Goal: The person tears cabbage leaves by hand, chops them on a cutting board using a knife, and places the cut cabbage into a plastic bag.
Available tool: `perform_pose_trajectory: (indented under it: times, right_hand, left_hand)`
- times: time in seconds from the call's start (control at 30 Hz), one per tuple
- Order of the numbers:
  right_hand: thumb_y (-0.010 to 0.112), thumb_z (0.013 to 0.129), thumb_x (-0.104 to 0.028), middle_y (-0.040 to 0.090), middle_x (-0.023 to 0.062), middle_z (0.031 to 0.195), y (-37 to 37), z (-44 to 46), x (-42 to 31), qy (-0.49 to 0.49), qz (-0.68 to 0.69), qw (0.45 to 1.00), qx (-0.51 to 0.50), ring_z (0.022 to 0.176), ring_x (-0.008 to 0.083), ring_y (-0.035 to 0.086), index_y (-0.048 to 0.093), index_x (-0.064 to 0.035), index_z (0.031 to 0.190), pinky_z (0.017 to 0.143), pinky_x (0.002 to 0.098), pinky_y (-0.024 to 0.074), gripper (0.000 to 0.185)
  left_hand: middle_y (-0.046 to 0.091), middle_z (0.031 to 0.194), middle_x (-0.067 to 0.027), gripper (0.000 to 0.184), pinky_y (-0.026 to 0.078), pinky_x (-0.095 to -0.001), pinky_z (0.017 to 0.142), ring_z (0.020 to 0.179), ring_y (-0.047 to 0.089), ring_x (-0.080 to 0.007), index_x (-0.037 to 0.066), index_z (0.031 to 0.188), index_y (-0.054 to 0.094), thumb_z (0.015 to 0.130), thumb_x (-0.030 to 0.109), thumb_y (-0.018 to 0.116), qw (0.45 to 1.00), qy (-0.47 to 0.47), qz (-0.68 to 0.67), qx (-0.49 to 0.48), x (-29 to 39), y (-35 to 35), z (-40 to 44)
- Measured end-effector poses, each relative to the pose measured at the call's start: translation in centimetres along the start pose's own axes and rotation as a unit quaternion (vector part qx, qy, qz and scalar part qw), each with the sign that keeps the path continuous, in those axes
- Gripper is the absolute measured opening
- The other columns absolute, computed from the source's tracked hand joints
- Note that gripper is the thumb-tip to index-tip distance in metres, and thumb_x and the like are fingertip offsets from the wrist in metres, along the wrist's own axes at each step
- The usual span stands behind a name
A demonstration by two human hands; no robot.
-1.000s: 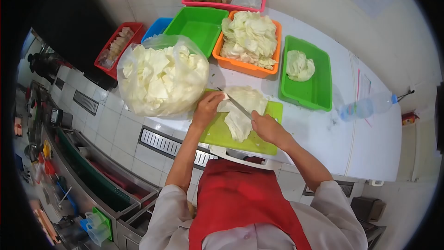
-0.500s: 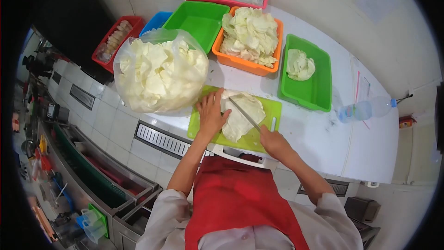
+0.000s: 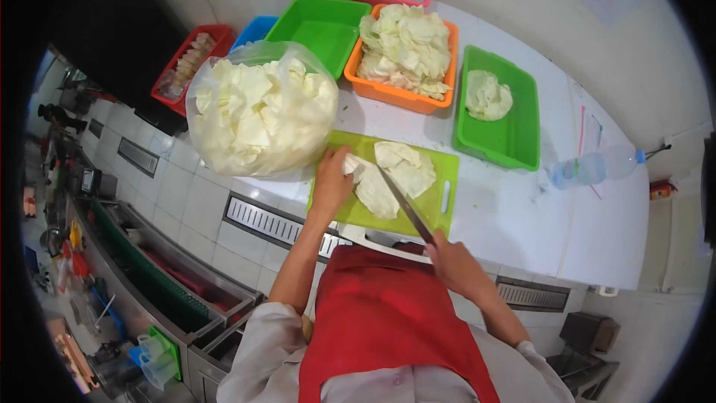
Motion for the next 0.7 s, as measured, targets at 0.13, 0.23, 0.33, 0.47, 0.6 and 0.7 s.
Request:
perform_pose_trajectory:
  times: [0.13, 0.23, 0.33, 0.47, 0.6, 0.7]
  right_hand:
    - [0.051, 0.109, -0.015, 0.069, 0.0355, 0.092, 3.5, 4.4, -1.9, -0.142, 0.046, 0.988, 0.034, 0.088, 0.0582, 0.066, 0.046, 0.0049, 0.115, 0.083, 0.0654, 0.0495, 0.021]
    - [0.051, 0.106, -0.010, 0.069, 0.0368, 0.092, 5.7, 6.9, -2.2, -0.102, -0.005, 0.994, 0.048, 0.088, 0.0579, 0.067, 0.047, 0.0075, 0.114, 0.083, 0.0647, 0.0513, 0.020]
    - [0.050, 0.107, -0.011, 0.066, 0.0359, 0.082, 6.6, 7.9, -2.2, -0.110, -0.012, 0.990, 0.086, 0.080, 0.0588, 0.062, 0.046, 0.0054, 0.112, 0.077, 0.0644, 0.0488, 0.018]
    - [0.050, 0.106, -0.012, 0.067, 0.0358, 0.085, 6.8, 7.3, -0.6, -0.048, -0.031, 0.997, 0.043, 0.082, 0.0586, 0.064, 0.047, 0.0057, 0.114, 0.079, 0.0657, 0.0492, 0.020]
    - [0.048, 0.106, -0.017, 0.070, 0.0356, 0.089, 4.1, 0.1, 2.3, 0.053, -0.065, 0.996, -0.044, 0.086, 0.0566, 0.070, 0.050, 0.0035, 0.119, 0.081, 0.0653, 0.0550, 0.024]
    - [0.049, 0.108, -0.021, 0.071, 0.0341, 0.086, 1.8, -5.3, 2.7, 0.099, -0.102, 0.985, -0.093, 0.084, 0.0562, 0.070, 0.050, 0.0025, 0.117, 0.079, 0.0657, 0.0547, 0.025]
  left_hand:
    - [0.061, 0.114, -0.0267, 0.049, 0.050, -0.0534, 0.094, 0.111, 0.060, -0.0511, 0.005, 0.125, 0.059, 0.080, -0.006, 0.074, 0.999, -0.039, -0.014, 0.034, -0.8, -0.2, -1.1]
    - [0.061, 0.113, -0.0266, 0.049, 0.049, -0.0542, 0.094, 0.112, 0.059, -0.0512, 0.005, 0.124, 0.057, 0.080, -0.005, 0.076, 0.997, -0.054, -0.013, 0.058, -0.5, 0.0, -1.7]
    - [0.060, 0.115, -0.0269, 0.050, 0.049, -0.0548, 0.095, 0.113, 0.059, -0.0516, 0.005, 0.124, 0.055, 0.079, -0.005, 0.076, 0.996, -0.075, -0.012, 0.057, -0.1, 0.2, -1.7]
    - [0.059, 0.117, -0.0275, 0.053, 0.049, -0.0552, 0.094, 0.113, 0.059, -0.0520, 0.005, 0.125, 0.053, 0.079, -0.006, 0.077, 0.995, -0.076, -0.001, 0.061, 0.0, 0.6, -2.0]
    - [0.060, 0.118, -0.0282, 0.053, 0.049, -0.0553, 0.095, 0.114, 0.059, -0.0519, 0.004, 0.128, 0.053, 0.081, -0.004, 0.077, 0.994, -0.092, -0.010, 0.058, -0.2, 0.8, -2.0]
    - [0.060, 0.121, -0.0290, 0.051, 0.049, -0.0549, 0.096, 0.114, 0.058, -0.0522, 0.003, 0.128, 0.054, 0.082, -0.001, 0.076, 0.993, -0.095, -0.011, 0.063, -0.4, 0.8, -2.0]
Point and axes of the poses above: each hand's wrist, its own z-axis towards the middle knuckle, its own y-axis out of the palm, x = y × z, the point moved 5 cm from there along z, towards the middle knuckle
